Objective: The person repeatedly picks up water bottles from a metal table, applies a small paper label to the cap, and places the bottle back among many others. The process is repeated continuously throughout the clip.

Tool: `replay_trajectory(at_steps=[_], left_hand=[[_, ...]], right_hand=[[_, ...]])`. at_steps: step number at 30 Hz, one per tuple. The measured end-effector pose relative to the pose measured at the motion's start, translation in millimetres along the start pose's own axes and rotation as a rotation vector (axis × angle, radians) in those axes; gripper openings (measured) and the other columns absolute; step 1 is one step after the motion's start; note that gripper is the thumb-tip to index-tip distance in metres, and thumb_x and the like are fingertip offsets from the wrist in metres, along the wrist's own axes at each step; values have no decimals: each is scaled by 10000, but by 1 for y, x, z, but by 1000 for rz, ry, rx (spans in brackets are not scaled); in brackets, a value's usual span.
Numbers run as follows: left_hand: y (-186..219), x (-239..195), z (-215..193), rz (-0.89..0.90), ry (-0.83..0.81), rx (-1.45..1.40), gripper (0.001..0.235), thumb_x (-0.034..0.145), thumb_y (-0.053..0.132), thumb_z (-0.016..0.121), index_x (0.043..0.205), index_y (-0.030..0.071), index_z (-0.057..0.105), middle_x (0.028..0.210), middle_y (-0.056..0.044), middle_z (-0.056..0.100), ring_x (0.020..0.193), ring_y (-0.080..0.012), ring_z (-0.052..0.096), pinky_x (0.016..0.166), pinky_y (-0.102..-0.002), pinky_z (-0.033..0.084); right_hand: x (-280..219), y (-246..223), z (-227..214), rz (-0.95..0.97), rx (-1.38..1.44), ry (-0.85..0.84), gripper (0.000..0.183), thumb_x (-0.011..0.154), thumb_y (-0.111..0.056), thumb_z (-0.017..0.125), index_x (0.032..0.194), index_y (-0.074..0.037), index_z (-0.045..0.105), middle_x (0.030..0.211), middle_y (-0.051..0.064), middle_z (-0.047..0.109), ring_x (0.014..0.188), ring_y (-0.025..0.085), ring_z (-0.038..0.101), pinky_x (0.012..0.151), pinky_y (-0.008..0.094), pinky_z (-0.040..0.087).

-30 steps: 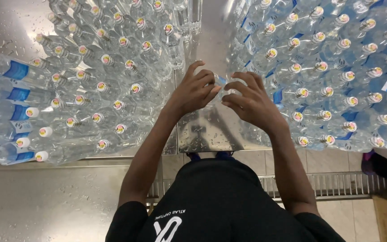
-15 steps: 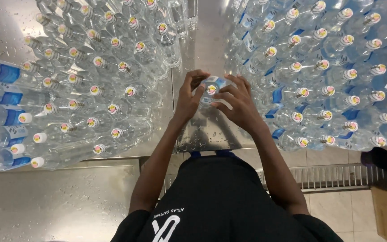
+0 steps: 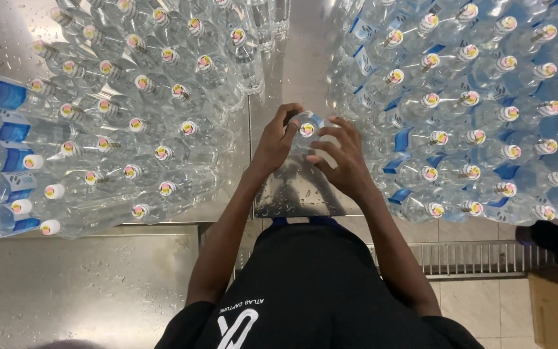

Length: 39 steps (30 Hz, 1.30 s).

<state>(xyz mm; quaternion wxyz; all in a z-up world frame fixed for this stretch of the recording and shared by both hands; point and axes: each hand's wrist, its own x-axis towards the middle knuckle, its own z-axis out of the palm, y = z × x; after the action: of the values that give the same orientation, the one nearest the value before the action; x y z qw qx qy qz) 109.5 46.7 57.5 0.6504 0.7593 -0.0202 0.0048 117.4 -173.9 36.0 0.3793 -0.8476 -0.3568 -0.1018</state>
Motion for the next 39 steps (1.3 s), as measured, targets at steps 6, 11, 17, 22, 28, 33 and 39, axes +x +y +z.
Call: replay_trajectory(at_steps=[6, 11, 17, 22, 28, 33, 39], left_hand=[[-32, -8, 12, -41, 103, -178, 403, 1167, 294, 489, 1506, 93, 570, 1476, -260, 652, 1465, -476, 554, 1222, -661, 394], [-29, -14, 28, -37, 162, -315, 455, 1215, 378, 440, 1546, 97, 575, 1528, -250, 624, 1485, -445, 537, 1228, -620, 403], [-62, -18, 38, -15, 225, -276, 532, 1230, 470, 380, 1573, 132, 607, 1546, -236, 612, 1471, -411, 553, 1230, -600, 429], [-79, -17, 42, 11, 269, -276, 558, 1230, 479, 345, 1567, 136, 628, 1529, -245, 631, 1429, -407, 603, 1219, -591, 452], [-71, -18, 50, 41, 288, -245, 627, 1245, 461, 253, 1569, 68, 619, 1568, -261, 607, 1508, -449, 516, 1285, -614, 362], [-81, -18, 48, 119, 334, -219, 645, 1232, 493, 224, 1606, 94, 565, 1604, -200, 590, 1532, -421, 500, 1305, -610, 342], [-96, -48, 52, 196, 421, -262, 442, 1180, 366, 579, 1483, 50, 525, 1490, -164, 605, 1448, -327, 582, 1248, -537, 453]], right_hand=[[19, 27, 24, 447, 571, 83, 430, 1193, -390, 541, 1462, -61, 611, 1429, 217, 645, 1424, 455, 586, 1170, 644, 468], [12, 16, 34, 462, 607, 109, 427, 1194, -330, 533, 1512, -57, 611, 1457, 236, 658, 1432, 451, 592, 1211, 609, 443], [4, 16, 52, 474, 616, 162, 487, 1214, -373, 471, 1525, -24, 608, 1463, 284, 646, 1420, 487, 583, 1207, 642, 432], [-1, 14, 58, 487, 639, 189, 511, 1225, -394, 418, 1539, -39, 610, 1478, 263, 657, 1443, 461, 568, 1226, 636, 412], [-8, 15, 66, 502, 678, 218, 561, 1227, -436, 382, 1569, -42, 589, 1515, 291, 620, 1447, 494, 554, 1235, 669, 384], [-13, 10, 68, 481, 653, 219, 564, 1226, -425, 379, 1649, -76, 510, 1618, 268, 544, 1499, 496, 505, 1266, 648, 360], [-20, 11, 68, 456, 623, 182, 628, 1198, -475, 459, 1698, -95, 437, 1665, 242, 507, 1547, 443, 444, 1291, 625, 337]])
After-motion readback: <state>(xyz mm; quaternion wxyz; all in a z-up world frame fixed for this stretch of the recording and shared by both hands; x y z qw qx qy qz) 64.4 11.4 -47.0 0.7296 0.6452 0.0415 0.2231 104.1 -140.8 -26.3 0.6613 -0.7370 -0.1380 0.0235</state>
